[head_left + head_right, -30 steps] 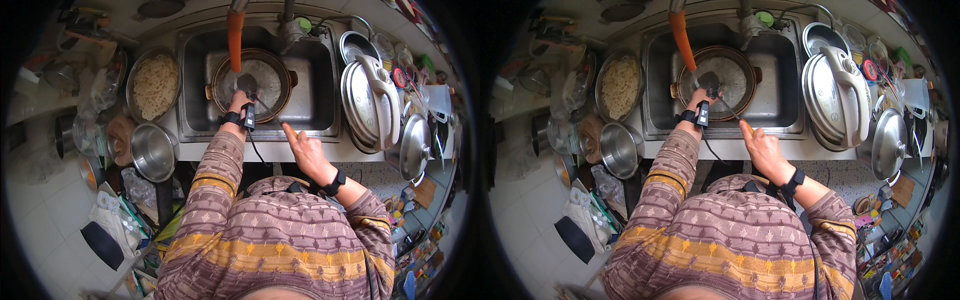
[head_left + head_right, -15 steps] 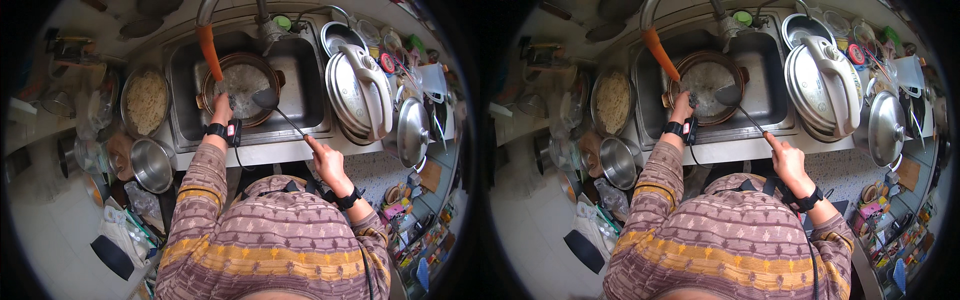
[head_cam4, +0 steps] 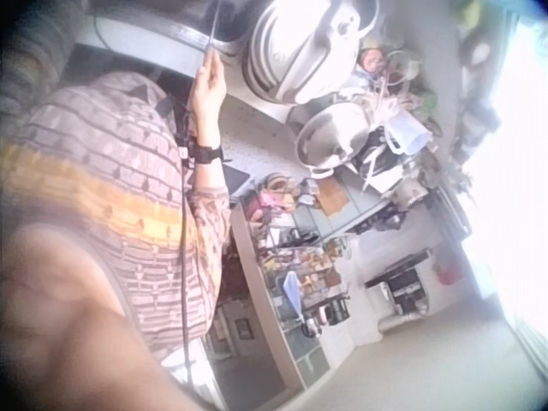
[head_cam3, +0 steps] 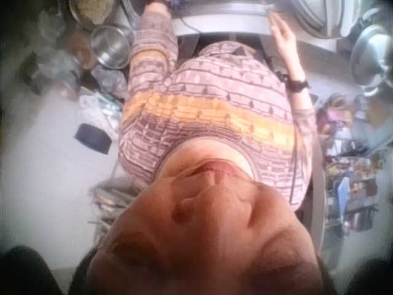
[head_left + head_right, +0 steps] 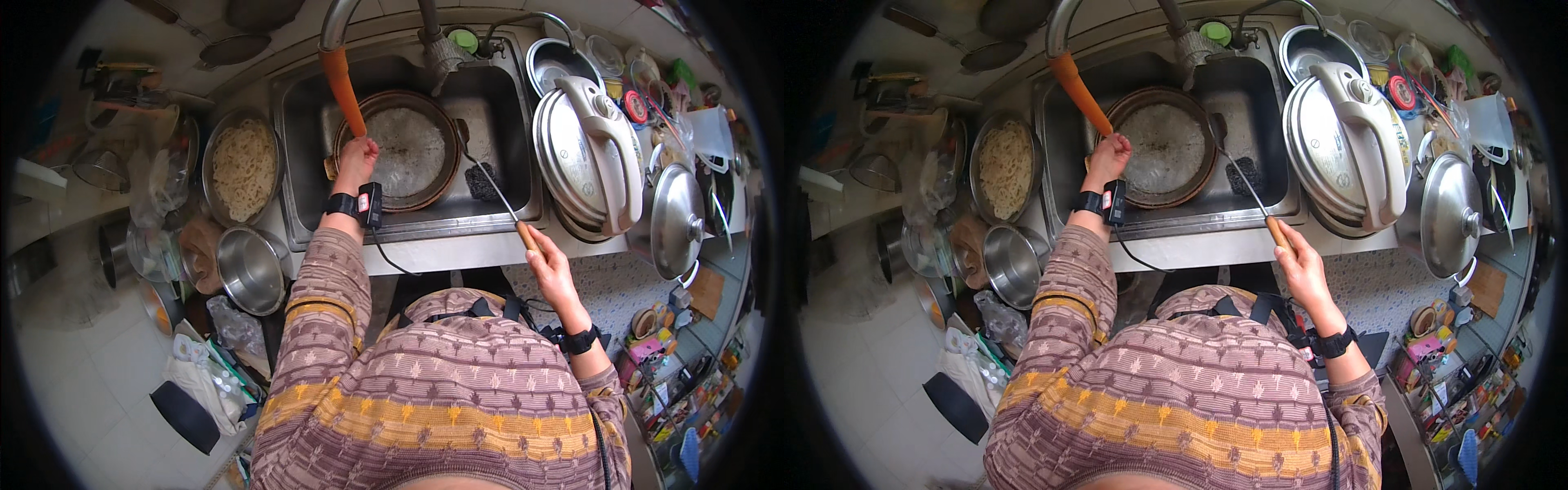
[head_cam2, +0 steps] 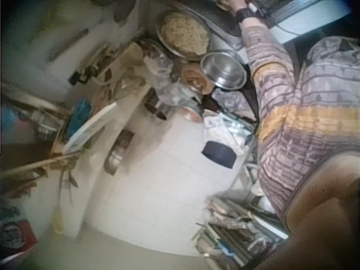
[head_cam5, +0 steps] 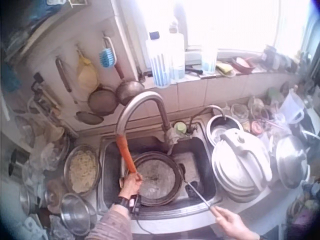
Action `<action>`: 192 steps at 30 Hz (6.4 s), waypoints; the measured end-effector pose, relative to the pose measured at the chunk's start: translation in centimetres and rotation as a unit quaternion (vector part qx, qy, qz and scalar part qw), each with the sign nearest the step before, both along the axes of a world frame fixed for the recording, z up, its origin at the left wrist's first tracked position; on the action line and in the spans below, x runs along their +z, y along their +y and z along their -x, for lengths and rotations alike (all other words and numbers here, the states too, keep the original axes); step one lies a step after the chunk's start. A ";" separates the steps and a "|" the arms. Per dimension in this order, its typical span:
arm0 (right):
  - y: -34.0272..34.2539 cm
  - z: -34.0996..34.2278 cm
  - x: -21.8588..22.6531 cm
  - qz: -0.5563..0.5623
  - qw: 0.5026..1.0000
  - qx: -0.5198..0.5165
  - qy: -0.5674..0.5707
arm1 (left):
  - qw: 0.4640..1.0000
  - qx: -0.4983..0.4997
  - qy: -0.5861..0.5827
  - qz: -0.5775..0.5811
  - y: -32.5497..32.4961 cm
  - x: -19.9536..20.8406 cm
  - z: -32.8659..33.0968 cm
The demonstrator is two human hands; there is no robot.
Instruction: The person scrubs a pan in the sink using a brush and running water, then rinses it and places it on the counter. They spray cleaner on the wall and wipe the wall and stovetop with a cloth. The person also wipes the countertop and moves a pressure cooker.
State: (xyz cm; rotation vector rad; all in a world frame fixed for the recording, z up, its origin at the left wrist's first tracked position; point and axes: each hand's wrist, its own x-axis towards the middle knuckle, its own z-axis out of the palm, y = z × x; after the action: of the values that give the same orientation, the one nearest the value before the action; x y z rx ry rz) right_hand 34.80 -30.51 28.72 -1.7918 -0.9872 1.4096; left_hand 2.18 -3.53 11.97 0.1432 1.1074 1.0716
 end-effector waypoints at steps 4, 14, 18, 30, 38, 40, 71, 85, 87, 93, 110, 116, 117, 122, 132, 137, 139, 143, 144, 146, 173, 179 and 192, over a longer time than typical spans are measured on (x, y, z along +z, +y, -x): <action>0.1 0.9 -1.0 0.027 0.999 0.036 0.005 | 0.969 -0.118 0.213 0.051 0.6 -0.3 3.2; 0.1 0.8 0.1 0.067 0.995 0.037 -0.056 | 0.879 -0.215 0.401 0.143 -0.6 -2.3 9.5; 0.0 0.4 0.0 0.078 0.996 0.007 -0.041 | 0.873 -0.307 0.348 0.147 -1.9 0.3 8.4; 1.0 0.8 4.2 -0.031 0.996 0.025 -0.078 | 0.882 -0.346 0.271 0.168 -3.5 10.5 4.4; 1.9 0.7 4.8 -0.200 0.956 0.049 -0.209 | 0.740 -0.379 0.552 0.055 -1.3 20.2 5.3; 2.4 0.6 4.8 -0.196 0.947 0.072 -0.246 | 0.656 -0.403 0.636 0.048 -0.7 22.6 5.1; 29.5 1.5 -1.2 0.066 0.950 -0.046 -0.301 | 0.268 -0.394 0.877 -0.064 -4.4 36.0 4.3; 36.5 -0.4 -2.3 -0.073 0.926 0.015 -0.370 | 0.228 -0.396 0.884 -0.097 -5.8 36.5 3.8; 36.6 -0.3 -2.0 -0.066 0.928 0.019 -0.367 | 0.223 -0.395 0.885 -0.104 -6.0 36.6 3.6; 33.4 1.2 -0.7 -0.032 0.914 0.035 -0.403 | 0.221 -0.394 0.885 -0.111 -6.5 36.8 3.0; 13.2 2.7 3.4 -0.440 0.792 0.236 -0.351 | 0.187 -0.364 0.904 -0.125 -9.1 37.9 3.1; 7.9 0.9 3.4 -0.359 0.779 0.312 -0.408 | 0.172 -0.350 0.913 -0.123 -11.2 37.4 3.4; 7.2 0.7 3.2 -0.333 0.777 0.320 -0.428 | 0.177 -0.345 0.913 -0.125 -11.7 37.3 3.4; 5.2 -0.6 1.8 -0.184 0.807 0.341 -0.445 | 0.179 -0.329 0.920 -0.114 -14.8 37.0 3.2; 5.4 -1.5 1.4 -0.157 0.831 0.328 -0.420 | 0.226 -0.281 0.927 -0.107 -19.9 36.5 2.0; 5.5 -1.8 2.0 -0.158 0.827 0.341 -0.419 | 0.232 -0.277 0.928 -0.089 -20.5 36.6 1.6; 5.5 -2.0 2.1 -0.167 0.820 0.347 -0.424 | 0.235 -0.276 0.928 -0.090 -20.7 36.6 1.3; 5.3 -2.4 2.1 -0.190 0.810 0.350 -0.430 | 0.237 -0.273 0.928 -0.092 -21.1 36.5 0.8; 5.2 -2.4 2.0 -0.188 0.810 0.348 -0.433 | 0.234 -0.271 0.929 -0.094 -21.2 36.4 0.7; 5.2 -2.3 1.8 -0.191 0.805 0.341 -0.447 | 0.243 -0.272 0.928 -0.080 -21.5 36.4 0.5; 2.8 -3.8 6.0 -0.307 0.843 0.267 -0.352 | 0.289 -0.265 0.917 -0.073 -27.0 35.0 -0.6; 2.4 -4.1 6.3 -0.327 0.849 0.261 -0.322 | 0.309 -0.280 0.906 -0.071 -27.8 35.1 -1.7; -2.3 -5.1 9.8 -0.325 0.860 0.202 -0.337 | 0.308 -0.323 0.874 -0.190 -28.4 34.9 -1.4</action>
State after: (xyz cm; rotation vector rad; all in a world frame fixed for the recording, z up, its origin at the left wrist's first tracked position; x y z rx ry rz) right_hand 39.88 -32.83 38.48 -1.5867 -2.0120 0.4728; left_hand 3.54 -31.93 46.89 2.4406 2.1975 -0.1423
